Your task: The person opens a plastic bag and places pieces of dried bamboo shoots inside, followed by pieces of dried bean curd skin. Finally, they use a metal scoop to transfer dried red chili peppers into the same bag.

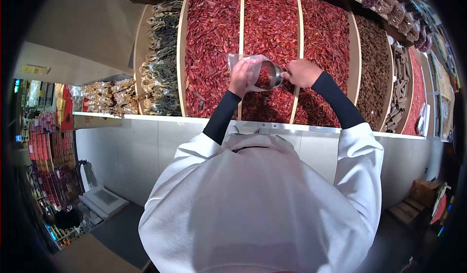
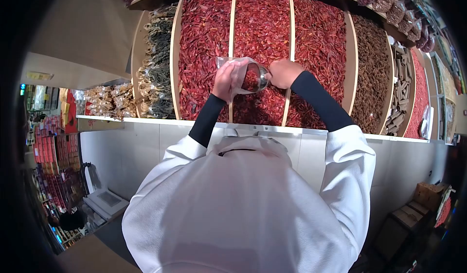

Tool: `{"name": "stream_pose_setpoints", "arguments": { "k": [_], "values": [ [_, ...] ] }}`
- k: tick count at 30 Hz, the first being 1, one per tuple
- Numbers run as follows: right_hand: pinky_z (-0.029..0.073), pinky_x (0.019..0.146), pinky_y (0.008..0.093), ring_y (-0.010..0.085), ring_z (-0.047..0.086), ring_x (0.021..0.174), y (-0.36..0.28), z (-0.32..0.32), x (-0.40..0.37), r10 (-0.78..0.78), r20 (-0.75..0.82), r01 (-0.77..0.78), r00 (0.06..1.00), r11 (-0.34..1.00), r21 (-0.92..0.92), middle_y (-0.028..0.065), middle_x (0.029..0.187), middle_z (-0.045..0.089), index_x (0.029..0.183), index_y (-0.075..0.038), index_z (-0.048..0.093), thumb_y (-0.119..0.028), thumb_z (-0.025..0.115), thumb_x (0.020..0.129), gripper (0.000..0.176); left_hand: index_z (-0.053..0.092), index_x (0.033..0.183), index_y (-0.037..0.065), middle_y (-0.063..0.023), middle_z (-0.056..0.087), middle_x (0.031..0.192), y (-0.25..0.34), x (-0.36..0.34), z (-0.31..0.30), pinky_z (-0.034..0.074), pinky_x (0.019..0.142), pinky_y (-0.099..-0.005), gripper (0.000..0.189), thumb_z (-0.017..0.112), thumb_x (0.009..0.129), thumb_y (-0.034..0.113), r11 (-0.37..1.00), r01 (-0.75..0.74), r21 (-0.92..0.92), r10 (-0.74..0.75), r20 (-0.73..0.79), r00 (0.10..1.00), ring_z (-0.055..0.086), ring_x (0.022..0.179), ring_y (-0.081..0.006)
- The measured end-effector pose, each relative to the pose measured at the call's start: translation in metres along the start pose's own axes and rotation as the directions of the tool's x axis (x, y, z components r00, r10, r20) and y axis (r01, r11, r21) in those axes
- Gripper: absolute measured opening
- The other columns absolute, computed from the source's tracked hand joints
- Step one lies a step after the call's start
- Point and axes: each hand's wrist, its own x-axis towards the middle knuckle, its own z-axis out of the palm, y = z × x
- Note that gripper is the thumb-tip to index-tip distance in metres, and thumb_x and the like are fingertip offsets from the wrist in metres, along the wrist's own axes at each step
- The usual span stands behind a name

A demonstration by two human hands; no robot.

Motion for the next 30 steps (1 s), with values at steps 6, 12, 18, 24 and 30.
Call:
{"name": "stream_pose_setpoints", "arguments": {
  "k": [6, 12, 18, 24, 30],
  "values": [
    [0.054, 0.079, 0.0469, 0.0359, 0.067, 0.092, -0.030, -0.025, -0.023, 0.030, -0.063, -0.037, 0.998, 0.992, -0.124, 0.0200, 0.091, 0.069, 0.090, 0.000, 0.068, -0.030, 0.057, 0.091, 0.032, 0.059, 0.117, 0.001, -0.0008, 0.067, 0.106, 0.014, -0.009, -0.003, 0.038, 0.053, -0.0160, 0.031, 0.042, 0.100, 0.021, 0.991, -0.041, -0.127, 0.033, -0.063, 0.997, 0.049, 0.064, -0.0003],
    [0.051, 0.065, 0.0490, 0.0397, 0.064, 0.071, -0.019, -0.018, -0.074, 0.031, -0.355, -0.047, 0.934, 0.998, -0.036, 0.0208, 0.071, 0.064, 0.082, 0.000, 0.067, -0.030, 0.058, 0.092, 0.033, 0.059, 0.113, 0.002, -0.0013, 0.065, 0.104, 0.009, -0.006, -0.032, 0.047, 0.070, -0.0202, 0.028, 0.041, 0.100, 0.019, 0.992, -0.056, -0.117, 0.045, -0.092, 0.995, 0.058, 0.083, -0.0056],
    [0.046, 0.063, 0.0429, 0.0344, 0.061, 0.065, 0.049, 0.092, -0.091, 0.299, -0.287, -0.084, 0.910, 0.810, 0.580, 0.0203, 0.068, 0.061, 0.087, 0.000, 0.068, -0.031, 0.054, 0.097, 0.035, 0.061, 0.113, 0.003, -0.0041, 0.067, 0.107, 0.009, -0.010, -0.038, 0.046, 0.075, -0.0215, 0.030, 0.042, 0.099, 0.020, 0.981, -0.041, -0.189, 0.005, -0.183, 0.983, 0.058, 0.085, -0.0074],
    [0.048, 0.068, 0.0344, 0.0185, 0.061, 0.067, 0.060, 0.231, -0.077, 0.382, -0.127, -0.142, 0.915, 0.602, 0.785, 0.0147, 0.072, 0.066, 0.089, 0.001, 0.070, -0.032, 0.054, 0.098, 0.038, 0.059, 0.111, 0.003, -0.0062, 0.065, 0.115, 0.002, -0.009, -0.060, 0.045, 0.085, -0.0250, 0.026, 0.044, 0.100, 0.022, 0.989, -0.024, -0.146, -0.005, -0.196, 0.981, 0.057, 0.098, -0.0100],
    [0.048, 0.070, 0.0326, 0.0185, 0.060, 0.069, 0.032, 0.253, -0.057, 0.402, -0.040, -0.178, 0.915, 0.490, 0.854, 0.0139, 0.072, 0.065, 0.088, 0.002, 0.070, -0.035, 0.052, 0.098, 0.043, 0.053, 0.118, 0.002, -0.0102, 0.062, 0.127, 0.032, -0.020, -0.052, 0.041, 0.069, -0.0199, 0.027, 0.040, 0.101, 0.020, 0.985, 0.027, -0.171, -0.055, -0.162, 0.985, 0.052, 0.083, -0.0064]
  ]
}}
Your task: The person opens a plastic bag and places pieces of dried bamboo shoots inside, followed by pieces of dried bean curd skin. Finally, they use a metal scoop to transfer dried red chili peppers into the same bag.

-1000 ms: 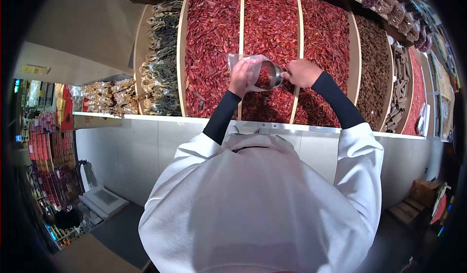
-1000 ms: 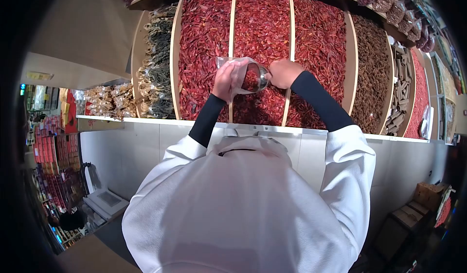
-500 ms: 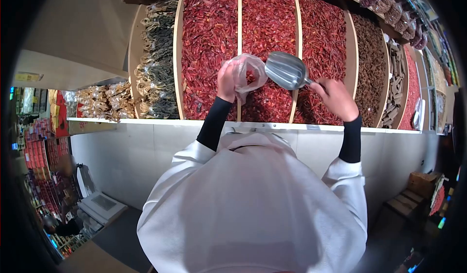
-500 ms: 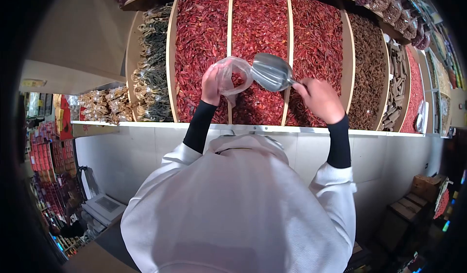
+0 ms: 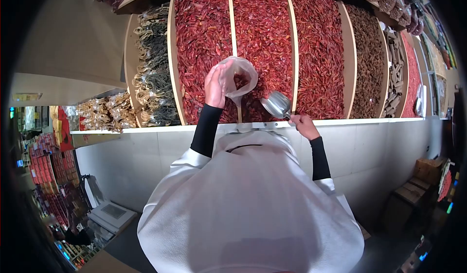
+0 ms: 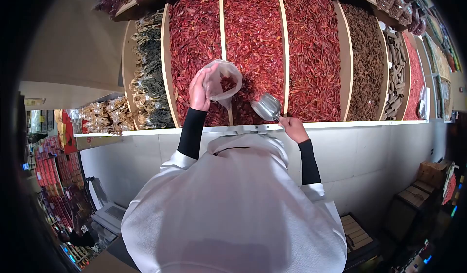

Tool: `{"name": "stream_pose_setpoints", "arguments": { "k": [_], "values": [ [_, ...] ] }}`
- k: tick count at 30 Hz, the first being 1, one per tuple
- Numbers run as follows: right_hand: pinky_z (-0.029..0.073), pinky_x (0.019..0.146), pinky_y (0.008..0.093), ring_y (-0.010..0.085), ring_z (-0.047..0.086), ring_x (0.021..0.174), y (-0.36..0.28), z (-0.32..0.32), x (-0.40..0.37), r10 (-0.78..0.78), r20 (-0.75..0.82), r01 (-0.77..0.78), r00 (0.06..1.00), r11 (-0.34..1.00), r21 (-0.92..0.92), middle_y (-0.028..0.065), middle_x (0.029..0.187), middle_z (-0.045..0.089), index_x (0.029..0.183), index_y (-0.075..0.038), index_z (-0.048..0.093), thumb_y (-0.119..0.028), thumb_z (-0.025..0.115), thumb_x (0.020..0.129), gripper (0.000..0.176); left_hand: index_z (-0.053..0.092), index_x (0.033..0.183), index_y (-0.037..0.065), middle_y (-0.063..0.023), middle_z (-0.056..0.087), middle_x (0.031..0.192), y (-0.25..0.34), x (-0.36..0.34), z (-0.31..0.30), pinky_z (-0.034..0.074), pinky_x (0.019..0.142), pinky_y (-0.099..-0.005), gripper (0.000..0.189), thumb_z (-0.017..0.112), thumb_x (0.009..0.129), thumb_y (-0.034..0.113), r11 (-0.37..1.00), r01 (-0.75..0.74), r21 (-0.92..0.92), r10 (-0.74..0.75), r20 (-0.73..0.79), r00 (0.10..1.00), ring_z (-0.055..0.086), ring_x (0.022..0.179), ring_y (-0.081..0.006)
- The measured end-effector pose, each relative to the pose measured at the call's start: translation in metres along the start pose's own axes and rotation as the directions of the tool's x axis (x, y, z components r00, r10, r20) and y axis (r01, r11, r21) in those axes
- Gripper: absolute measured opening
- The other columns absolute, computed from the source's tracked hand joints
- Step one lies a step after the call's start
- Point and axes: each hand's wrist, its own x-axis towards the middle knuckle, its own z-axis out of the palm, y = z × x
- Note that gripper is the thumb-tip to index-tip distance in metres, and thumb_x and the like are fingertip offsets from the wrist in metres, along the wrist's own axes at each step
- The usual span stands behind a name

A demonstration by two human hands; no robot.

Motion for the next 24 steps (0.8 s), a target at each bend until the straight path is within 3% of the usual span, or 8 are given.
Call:
{"name": "stream_pose_setpoints", "arguments": {
  "k": [1, 2, 4, 5, 7, 11, 14, 24],
  "values": [
    [0.048, 0.070, 0.0326, 0.0185, 0.060, 0.069, -0.001, 0.008, 0.006, 0.001, -0.003, 0.000, 1.000, 1.000, 0.006, 0.0139, 0.072, 0.065, 0.088, 0.002, 0.070, -0.035, 0.052, 0.098, 0.043, 0.051, 0.120, 0.001, -0.0100, 0.061, 0.128, 0.002, 0.000, -0.001, 0.037, 0.049, -0.0148, 0.028, 0.039, 0.102, 0.019, 1.000, 0.009, -0.021, -0.009, 0.007, 1.000, 0.048, 0.059, -0.0016],
    [0.047, 0.068, 0.0328, 0.0182, 0.058, 0.066, 0.003, 0.017, 0.013, -0.018, -0.039, 0.019, 0.999, 0.999, 0.039, 0.0125, 0.070, 0.063, 0.088, 0.001, 0.070, -0.036, 0.052, 0.098, 0.043, 0.051, 0.120, 0.001, -0.0100, 0.061, 0.128, 0.004, -0.001, -0.001, 0.037, 0.049, -0.0148, 0.028, 0.039, 0.102, 0.019, 1.000, 0.010, -0.017, -0.010, 0.010, 1.000, 0.048, 0.059, -0.0016],
    [0.044, 0.061, 0.0335, 0.0175, 0.054, 0.060, 0.007, 0.033, 0.028, -0.049, -0.094, 0.057, 0.994, 0.995, 0.087, 0.0093, 0.064, 0.057, 0.089, -0.001, 0.070, -0.038, 0.051, 0.098, 0.043, 0.054, 0.113, 0.001, -0.0132, 0.060, 0.128, 0.009, -0.001, -0.002, 0.041, 0.095, -0.0227, 0.025, 0.039, 0.101, 0.018, 1.000, 0.000, -0.031, 0.001, 0.014, 1.000, 0.056, 0.109, -0.0128],
    [0.044, 0.061, 0.0335, 0.0175, 0.054, 0.060, 0.010, 0.042, 0.036, -0.049, -0.097, 0.058, 0.994, 0.994, 0.088, 0.0093, 0.064, 0.057, 0.089, -0.001, 0.070, -0.038, 0.051, 0.098, 0.043, 0.054, 0.113, 0.001, -0.0132, 0.060, 0.128, 0.009, 0.000, -0.002, 0.041, 0.095, -0.0227, 0.025, 0.039, 0.101, 0.018, 1.000, 0.000, -0.030, 0.001, 0.017, 1.000, 0.056, 0.109, -0.0128],
    [0.044, 0.061, 0.0342, 0.0179, 0.054, 0.060, 0.008, 0.059, 0.050, -0.173, -0.280, 0.203, 0.944, 0.976, 0.083, 0.0096, 0.063, 0.057, 0.089, -0.002, 0.069, -0.038, 0.050, 0.098, 0.042, 0.055, 0.109, 0.001, -0.0145, 0.060, 0.129, 0.007, 0.004, 0.000, 0.045, 0.088, -0.0209, 0.024, 0.038, 0.101, 0.017, 0.999, -0.040, -0.001, 0.040, 0.037, 0.999, 0.057, 0.108, -0.0096],
    [0.045, 0.062, 0.0369, 0.0261, 0.060, 0.063, -0.009, 0.072, 0.064, -0.143, -0.354, 0.173, 0.924, 0.983, 0.054, 0.0152, 0.068, 0.061, 0.087, -0.001, 0.067, -0.037, 0.051, 0.097, 0.041, 0.056, 0.106, 0.003, -0.0122, 0.063, 0.123, -0.018, 0.018, -0.002, 0.046, 0.069, -0.0171, 0.022, 0.041, 0.101, 0.018, 0.992, -0.117, 0.042, 0.114, 0.061, 0.992, 0.059, 0.090, -0.0046],
    [0.047, 0.065, 0.0370, 0.0289, 0.063, 0.068, -0.002, 0.076, 0.066, -0.149, -0.385, 0.175, 0.911, 0.984, 0.034, 0.0160, 0.072, 0.064, 0.086, -0.001, 0.066, -0.036, 0.053, 0.097, 0.039, 0.058, 0.102, 0.005, 0.0013, 0.066, 0.097, -0.023, 0.023, -0.004, 0.027, 0.041, -0.0167, 0.018, 0.046, 0.099, 0.019, 0.998, -0.056, 0.021, 0.054, 0.082, 0.995, 0.037, 0.049, 0.0001],
    [0.040, 0.058, 0.0307, 0.0136, 0.047, 0.059, 0.031, 0.056, 0.043, -0.106, -0.369, 0.171, 0.923, 0.974, 0.149, 0.0071, 0.061, 0.050, 0.083, -0.001, 0.063, -0.034, 0.053, 0.098, 0.038, 0.057, 0.106, 0.006, 0.0016, 0.066, 0.096, -0.015, 0.026, -0.002, 0.023, 0.039, -0.0177, 0.019, 0.045, 0.100, 0.020, 0.999, -0.029, 0.032, 0.027, 0.055, 0.998, 0.033, 0.046, -0.0004]
  ]
}}
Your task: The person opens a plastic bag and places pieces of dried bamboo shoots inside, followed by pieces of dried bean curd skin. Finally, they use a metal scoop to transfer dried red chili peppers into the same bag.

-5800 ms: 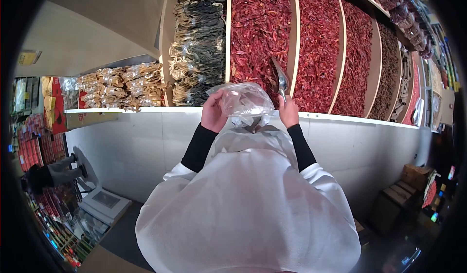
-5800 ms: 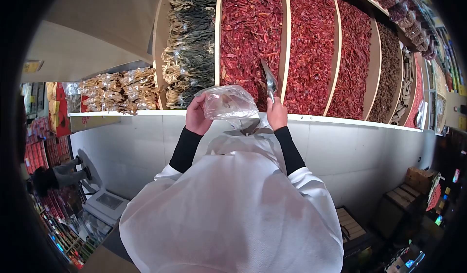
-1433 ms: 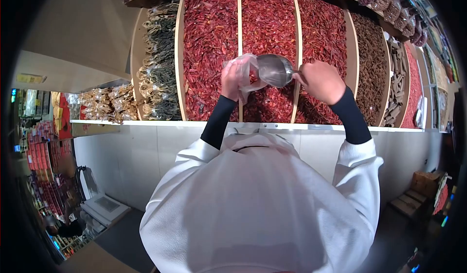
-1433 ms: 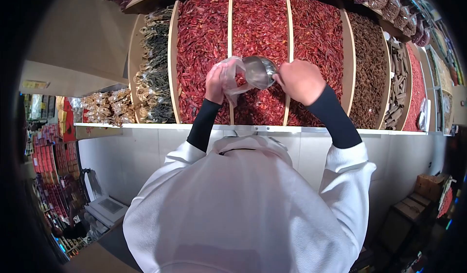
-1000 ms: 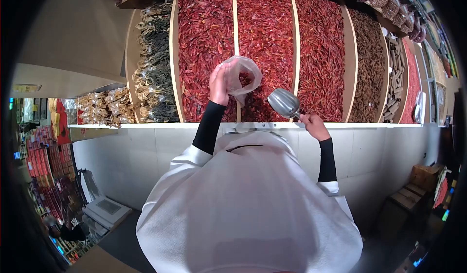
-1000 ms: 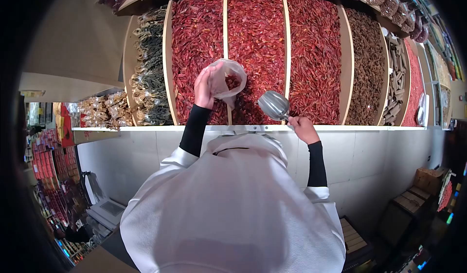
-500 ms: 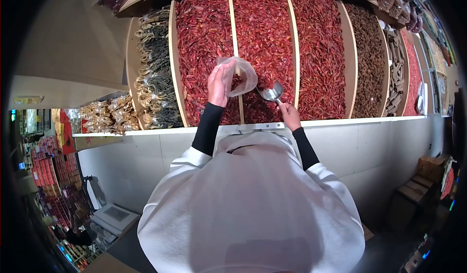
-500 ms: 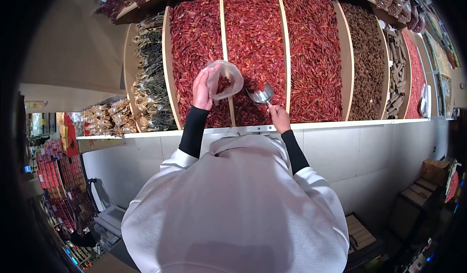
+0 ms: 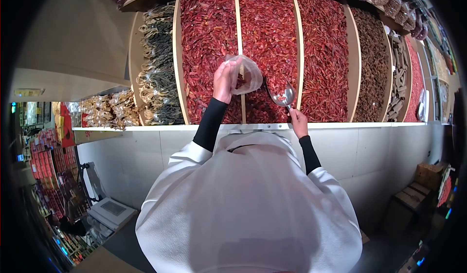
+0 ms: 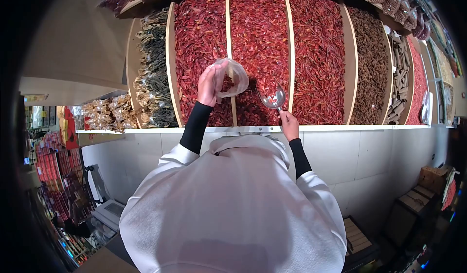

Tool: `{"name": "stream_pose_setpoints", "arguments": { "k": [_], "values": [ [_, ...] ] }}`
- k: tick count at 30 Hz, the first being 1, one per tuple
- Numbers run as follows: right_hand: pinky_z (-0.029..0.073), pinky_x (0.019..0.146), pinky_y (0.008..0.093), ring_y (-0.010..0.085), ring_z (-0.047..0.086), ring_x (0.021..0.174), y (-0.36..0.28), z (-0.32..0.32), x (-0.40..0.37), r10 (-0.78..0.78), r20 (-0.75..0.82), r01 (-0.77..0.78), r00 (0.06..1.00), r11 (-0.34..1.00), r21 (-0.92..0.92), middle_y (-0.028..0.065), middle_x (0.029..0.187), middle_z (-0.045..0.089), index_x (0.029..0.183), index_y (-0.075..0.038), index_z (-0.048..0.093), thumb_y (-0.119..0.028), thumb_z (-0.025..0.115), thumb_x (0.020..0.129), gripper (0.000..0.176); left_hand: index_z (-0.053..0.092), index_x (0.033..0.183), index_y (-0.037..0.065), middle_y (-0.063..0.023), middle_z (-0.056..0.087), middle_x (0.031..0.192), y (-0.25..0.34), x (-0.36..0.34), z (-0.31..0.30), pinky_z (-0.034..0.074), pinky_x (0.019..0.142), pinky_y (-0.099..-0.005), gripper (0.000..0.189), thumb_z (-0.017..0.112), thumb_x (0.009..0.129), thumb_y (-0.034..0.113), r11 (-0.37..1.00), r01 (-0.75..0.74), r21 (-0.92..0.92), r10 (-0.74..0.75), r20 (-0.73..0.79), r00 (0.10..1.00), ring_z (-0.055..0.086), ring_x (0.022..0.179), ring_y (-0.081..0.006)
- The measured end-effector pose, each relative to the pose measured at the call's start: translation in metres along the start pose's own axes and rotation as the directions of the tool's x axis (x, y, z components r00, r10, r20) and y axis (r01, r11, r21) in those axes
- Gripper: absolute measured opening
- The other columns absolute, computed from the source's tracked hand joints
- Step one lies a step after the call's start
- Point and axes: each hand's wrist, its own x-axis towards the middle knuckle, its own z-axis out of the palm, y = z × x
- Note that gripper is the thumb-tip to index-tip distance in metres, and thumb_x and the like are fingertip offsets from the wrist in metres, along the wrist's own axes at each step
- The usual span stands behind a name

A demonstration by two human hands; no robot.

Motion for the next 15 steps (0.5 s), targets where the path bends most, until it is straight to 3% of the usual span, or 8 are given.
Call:
{"name": "stream_pose_setpoints", "arguments": {
  "k": [2, 3, 5, 6, 8, 11, 13, 15],
  "values": [
    [0.039, 0.057, 0.0302, 0.0126, 0.045, 0.059, 0.003, -0.004, 0.000, -0.001, 0.010, 0.001, 1.000, 1.000, 0.001, 0.0061, 0.060, 0.048, 0.083, -0.001, 0.063, -0.033, 0.052, 0.098, 0.038, 0.056, 0.108, 0.005, -0.0036, 0.066, 0.106, -0.001, 0.001, -0.003, 0.035, 0.047, -0.0180, 0.020, 0.044, 0.100, 0.020, 0.999, -0.033, -0.016, 0.033, 0.027, 0.999, 0.044, 0.056, -0.0020],
    [0.038, 0.057, 0.0296, 0.0119, 0.043, 0.058, 0.004, -0.006, 0.001, -0.017, 0.017, 0.016, 1.000, 1.000, 0.017, 0.0047, 0.060, 0.046, 0.083, -0.001, 0.062, -0.033, 0.052, 0.099, 0.037, 0.056, 0.108, 0.005, -0.0036, 0.066, 0.106, -0.002, 0.002, -0.003, 0.035, 0.047, -0.0180, 0.020, 0.044, 0.100, 0.020, 0.999, -0.034, -0.017, 0.035, 0.026, 0.999, 0.044, 0.056, -0.0020],
    [0.038, 0.057, 0.0289, 0.0111, 0.042, 0.058, 0.005, -0.007, 0.003, -0.038, 0.029, 0.037, 0.999, 0.999, 0.033, 0.0032, 0.060, 0.044, 0.083, -0.001, 0.062, -0.032, 0.051, 0.099, 0.036, 0.055, 0.108, 0.004, -0.0095, 0.064, 0.118, 0.001, 0.003, 0.001, 0.047, 0.068, -0.0212, 0.021, 0.043, 0.100, 0.018, 0.999, -0.036, -0.016, 0.035, -0.060, 0.998, 0.056, 0.078, -0.0063],
    [0.037, 0.056, 0.0285, 0.0105, 0.041, 0.058, 0.006, -0.008, 0.004, -0.043, 0.039, 0.041, 0.998, 0.998, 0.057, 0.0028, 0.060, 0.043, 0.083, -0.001, 0.062, -0.031, 0.051, 0.099, 0.035, 0.055, 0.108, 0.004, -0.0095, 0.064, 0.118, 0.004, 0.002, 0.003, 0.047, 0.068, -0.0212, 0.021, 0.043, 0.100, 0.018, 0.999, -0.040, -0.018, 0.039, -0.063, 0.997, 0.056, 0.078, -0.0063],
    [0.037, 0.055, 0.0280, 0.0099, 0.041, 0.057, 0.002, -0.009, 0.006, -0.053, 0.053, 0.049, 0.997, 0.996, 0.081, 0.0023, 0.060, 0.043, 0.083, -0.001, 0.062, -0.030, 0.051, 0.099, 0.035, 0.055, 0.108, 0.002, -0.0104, 0.063, 0.119, 0.011, -0.001, 0.010, 0.046, 0.086, -0.0256, 0.021, 0.043, 0.100, 0.018, 0.998, -0.066, -0.013, 0.066, -0.025, 0.998, 0.058, 0.099, -0.0110],
    [0.034, 0.053, 0.0268, 0.0078, 0.039, 0.056, -0.010, -0.012, 0.007, -0.097, 0.064, 0.092, 0.993, 0.993, 0.075, 0.0009, 0.060, 0.042, 0.083, -0.001, 0.062, -0.027, 0.051, 0.100, 0.033, 0.055, 0.108, 0.001, -0.0105, 0.063, 0.118, 0.010, 0.002, 0.013, 0.047, 0.086, -0.0254, 0.021, 0.043, 0.100, 0.017, 0.999, -0.052, -0.004, 0.052, -0.025, 0.998, 0.059, 0.100, -0.0110],
    [0.032, 0.051, 0.0256, 0.0060, 0.038, 0.054, -0.019, -0.017, 0.006, -0.101, 0.082, 0.093, 0.991, 0.990, 0.104, -0.0014, 0.060, 0.042, 0.084, -0.002, 0.062, -0.026, 0.052, 0.100, 0.031, 0.055, 0.108, 0.001, -0.0090, 0.064, 0.114, 0.006, 0.005, 0.014, 0.047, 0.082, -0.0248, 0.021, 0.043, 0.100, 0.017, 0.995, -0.095, -0.021, 0.095, -0.024, 0.995, 0.060, 0.093, -0.0095],
    [0.031, 0.050, 0.0247, 0.0050, 0.037, 0.054, -0.025, -0.022, 0.008, -0.125, 0.082, 0.115, 0.989, 0.987, 0.115, -0.0028, 0.060, 0.041, 0.084, -0.002, 0.062, -0.025, 0.051, 0.100, 0.030, 0.055, 0.117, -0.002, -0.0130, 0.063, 0.121, 0.001, 0.009, 0.010, 0.042, 0.099, -0.0298, 0.028, 0.040, 0.101, 0.015, 0.999, -0.047, 0.017, 0.048, -0.047, 0.998, 0.058, 0.109, -0.0166]
  ]
}}
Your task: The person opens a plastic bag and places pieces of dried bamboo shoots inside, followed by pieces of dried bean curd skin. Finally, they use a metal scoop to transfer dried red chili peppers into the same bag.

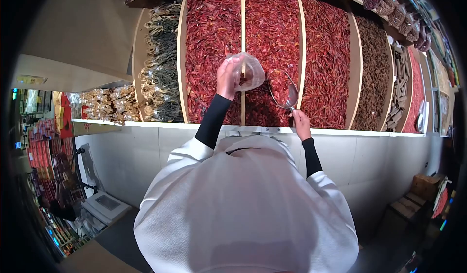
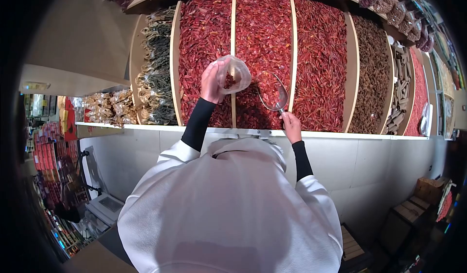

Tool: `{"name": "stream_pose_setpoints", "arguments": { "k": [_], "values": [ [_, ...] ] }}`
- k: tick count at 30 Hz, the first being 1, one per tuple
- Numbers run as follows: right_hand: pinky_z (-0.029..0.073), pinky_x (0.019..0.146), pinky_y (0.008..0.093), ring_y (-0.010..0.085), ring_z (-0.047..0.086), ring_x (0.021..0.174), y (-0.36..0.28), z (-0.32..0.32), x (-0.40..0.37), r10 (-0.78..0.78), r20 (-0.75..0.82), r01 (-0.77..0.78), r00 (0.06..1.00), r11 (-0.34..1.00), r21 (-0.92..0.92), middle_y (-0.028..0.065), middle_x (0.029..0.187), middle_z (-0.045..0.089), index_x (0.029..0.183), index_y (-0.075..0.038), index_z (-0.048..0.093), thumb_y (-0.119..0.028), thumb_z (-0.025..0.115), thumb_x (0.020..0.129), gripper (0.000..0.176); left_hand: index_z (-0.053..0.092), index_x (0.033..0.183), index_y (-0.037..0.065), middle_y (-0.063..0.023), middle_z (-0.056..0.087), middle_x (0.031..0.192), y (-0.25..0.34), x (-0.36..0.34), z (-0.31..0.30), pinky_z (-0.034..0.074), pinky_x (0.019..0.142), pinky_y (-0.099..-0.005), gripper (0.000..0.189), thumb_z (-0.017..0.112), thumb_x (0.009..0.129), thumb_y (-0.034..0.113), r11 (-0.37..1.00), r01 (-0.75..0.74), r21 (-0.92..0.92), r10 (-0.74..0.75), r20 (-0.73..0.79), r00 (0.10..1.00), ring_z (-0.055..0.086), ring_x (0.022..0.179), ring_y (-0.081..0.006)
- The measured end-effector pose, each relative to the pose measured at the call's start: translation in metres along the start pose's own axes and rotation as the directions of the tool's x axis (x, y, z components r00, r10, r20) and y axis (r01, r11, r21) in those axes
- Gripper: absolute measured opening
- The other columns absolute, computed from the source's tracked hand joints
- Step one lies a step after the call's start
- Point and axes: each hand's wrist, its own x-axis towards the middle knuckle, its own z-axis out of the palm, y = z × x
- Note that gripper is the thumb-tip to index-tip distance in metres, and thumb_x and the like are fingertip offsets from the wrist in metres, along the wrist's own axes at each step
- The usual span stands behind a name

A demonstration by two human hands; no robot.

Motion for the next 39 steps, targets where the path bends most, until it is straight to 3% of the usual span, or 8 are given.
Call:
{"name": "stream_pose_setpoints", "arguments": {
  "k": [4, 6, 9, 19, 21, 24, 29, 39],
  "values": [
    [0.027, 0.047, 0.0241, 0.0037, 0.034, 0.051, -0.013, -0.014, 0.003, 0.012, 0.041, -0.016, 0.999, 0.997, 0.076, -0.0057, 0.058, 0.038, 0.085, -0.003, 0.062, -0.025, 0.047, 0.102, 0.031, 0.056, 0.116, -0.001, -0.0110, 0.064, 0.119, -0.014, 0.010, -0.009, 0.049, 0.082, -0.0248, 0.028, 0.042, 0.100, 0.018, 1.000, 0.016, 0.002, -0.016, -0.028, 0.999, 0.061, 0.091, -0.0111],
    [0.025, 0.046, 0.0226, 0.0024, 0.033, 0.049, -0.024, -0.023, 0.004, -0.025, 0.045, 0.023, 0.999, 0.998, 0.054, -0.0066, 0.057, 0.037, 0.085, -0.005, 0.061, -0.027, 0.047, 0.102, 0.032, 0.056, 0.117, 0.000, -0.0071, 0.066, 0.113, -0.009, 0.007, -0.001, 0.045, 0.059, -0.0190, 0.029, 0.043, 0.099, 0.019, 0.999, -0.002, 0.050, 0.002, 0.010, 1.000, 0.056, 0.068, -0.0045],
    [0.025, 0.047, 0.0217, 0.0005, 0.032, 0.051, -0.046, -0.037, 0.004, 0.078, 0.122, -0.090, 0.990, 0.991, 0.095, -0.0077, 0.058, 0.037, 0.084, -0.005, 0.061, -0.025, 0.048, 0.102, 0.030, 0.056, 0.119, 0.000, -0.0026, 0.067, 0.103, 0.001, -0.003, 0.016, 0.035, 0.046, -0.0172, 0.031, 0.043, 0.099, 0.018, 1.000, 0.016, 0.009, -0.016, 0.005, 1.000, 0.046, 0.055, -0.0012],
    [0.035, 0.053, 0.0248, 0.0057, 0.043, 0.057, -0.105, -0.048, 0.029, 0.011, 0.327, 0.019, 0.945, 0.996, -0.091, -0.0029, 0.063, 0.048, 0.086, -0.001, 0.064, -0.029, 0.050, 0.101, 0.035, 0.060, 0.118, 0.000, -0.0005, 0.065, 0.093, -0.004, -0.009, 0.026, 0.040, 0.051, -0.0179, 0.032, 0.046, 0.098, 0.021, 0.997, 0.071, 0.030, -0.073, 0.086, 0.994, 0.053, 0.063, -0.0036],
    [0.042, 0.060, 0.0288, 0.0109, 0.049, 0.061, -0.115, -0.042, 0.038, -0.082, 0.355, 0.131, 0.931, 0.985, -0.116, 0.0030, 0.065, 0.056, 0.085, 0.000, 0.066, -0.034, 0.052, 0.099, 0.039, 0.059, 0.119, 0.000, -0.0005, 0.064, 0.096, -0.014, -0.005, 0.021, 0.047, 0.068, -0.0194, 0.033, 0.052, 0.096, 0.023, 0.992, -0.010, 0.126, -0.001, 0.085, 0.996, 0.058, 0.076, -0.0048],
    [0.043, 0.061, 0.0299, 0.0130, 0.050, 0.061, -0.138, -0.036, 0.050, -0.094, 0.419, 0.203, 0.903, 0.954, -0.222, 0.0062, 0.066, 0.057, 0.085, 0.001, 0.066, -0.036, 0.053, 0.098, 0.041, 0.059, 0.119, -0.002, 0.0008, 0.062, 0.094, -0.014, -0.010, 0.017, 0.045, 0.073, -0.0197, 0.035, 0.052, 0.096, 0.023, 0.992, 0.001, 0.129, -0.020, 0.143, 0.989, 0.057, 0.079, -0.0044],
    [0.047, 0.067, 0.0468, 0.0410, 0.062, 0.070, -0.197, -0.021, 0.068, -0.011, 0.485, 0.290, 0.874, 0.814, -0.504, 0.0230, 0.070, 0.062, 0.079, 0.003, 0.065, -0.039, 0.056, 0.092, 0.045, 0.061, 0.116, -0.002, 0.0046, 0.057, 0.081, 0.000, -0.024, 0.027, 0.042, 0.064, -0.0195, 0.033, 0.054, 0.094, 0.021, 0.998, 0.062, -0.008, -0.061, 0.088, 0.994, 0.053, 0.071, -0.0039],
    [0.050, 0.074, 0.0511, 0.0431, 0.064, 0.079, -0.221, -0.001, 0.085, 0.044, 0.430, 0.319, 0.902, 0.603, -0.731, 0.0267, 0.077, 0.064, 0.080, 0.003, 0.067, -0.040, 0.060, 0.089, 0.045, 0.065, 0.110, -0.003, 0.0036, 0.058, 0.077, 0.012, -0.025, 0.006, 0.042, 0.058, -0.0207, 0.032, 0.059, 0.086, 0.017, 0.962, 0.241, -0.127, -0.229, 0.105, 0.968, 0.053, 0.064, -0.0059]
  ]
}}
